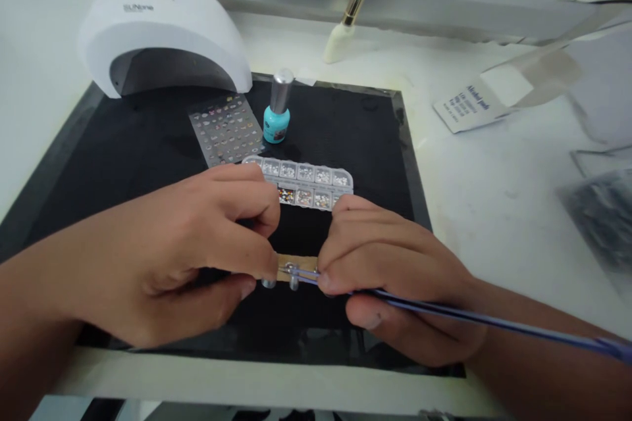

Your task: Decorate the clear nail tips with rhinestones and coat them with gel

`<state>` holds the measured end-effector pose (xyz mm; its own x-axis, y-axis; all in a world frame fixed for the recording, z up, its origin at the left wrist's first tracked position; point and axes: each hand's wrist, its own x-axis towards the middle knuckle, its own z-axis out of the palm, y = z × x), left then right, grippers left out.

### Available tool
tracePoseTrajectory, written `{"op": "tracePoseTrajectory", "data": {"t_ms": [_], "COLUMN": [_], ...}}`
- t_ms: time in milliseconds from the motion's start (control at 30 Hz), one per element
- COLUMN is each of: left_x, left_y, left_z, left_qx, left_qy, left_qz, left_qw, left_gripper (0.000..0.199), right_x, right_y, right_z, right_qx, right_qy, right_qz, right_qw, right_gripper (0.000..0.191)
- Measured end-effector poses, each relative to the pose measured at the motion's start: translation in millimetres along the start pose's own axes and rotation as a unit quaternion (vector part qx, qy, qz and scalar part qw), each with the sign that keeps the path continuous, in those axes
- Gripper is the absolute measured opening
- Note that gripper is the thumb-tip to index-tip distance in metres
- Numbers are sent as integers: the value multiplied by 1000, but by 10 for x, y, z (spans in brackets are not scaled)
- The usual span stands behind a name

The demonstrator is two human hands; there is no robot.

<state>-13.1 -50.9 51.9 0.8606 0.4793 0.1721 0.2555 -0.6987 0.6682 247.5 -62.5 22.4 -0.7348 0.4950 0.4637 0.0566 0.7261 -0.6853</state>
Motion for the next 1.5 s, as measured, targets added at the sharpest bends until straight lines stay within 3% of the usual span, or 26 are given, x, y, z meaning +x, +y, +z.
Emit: {"op": "tracePoseTrajectory", "data": {"t_ms": [833, 1500], "left_x": [16, -2], "left_y": [-26, -54], "left_z": [55, 51], "left_qx": [-11, 0], "left_qy": [-21, -2], "left_qz": [-21, -28], "left_qw": [999, 1000], "left_gripper": [19, 17], "right_x": [-19, 0], "right_y": [-1, 16], "right_z": [47, 52], "right_qx": [8, 10], "right_qy": [8, 4], "right_qz": [2, -3], "right_qw": [1000, 1000], "right_gripper": [33, 29]}}
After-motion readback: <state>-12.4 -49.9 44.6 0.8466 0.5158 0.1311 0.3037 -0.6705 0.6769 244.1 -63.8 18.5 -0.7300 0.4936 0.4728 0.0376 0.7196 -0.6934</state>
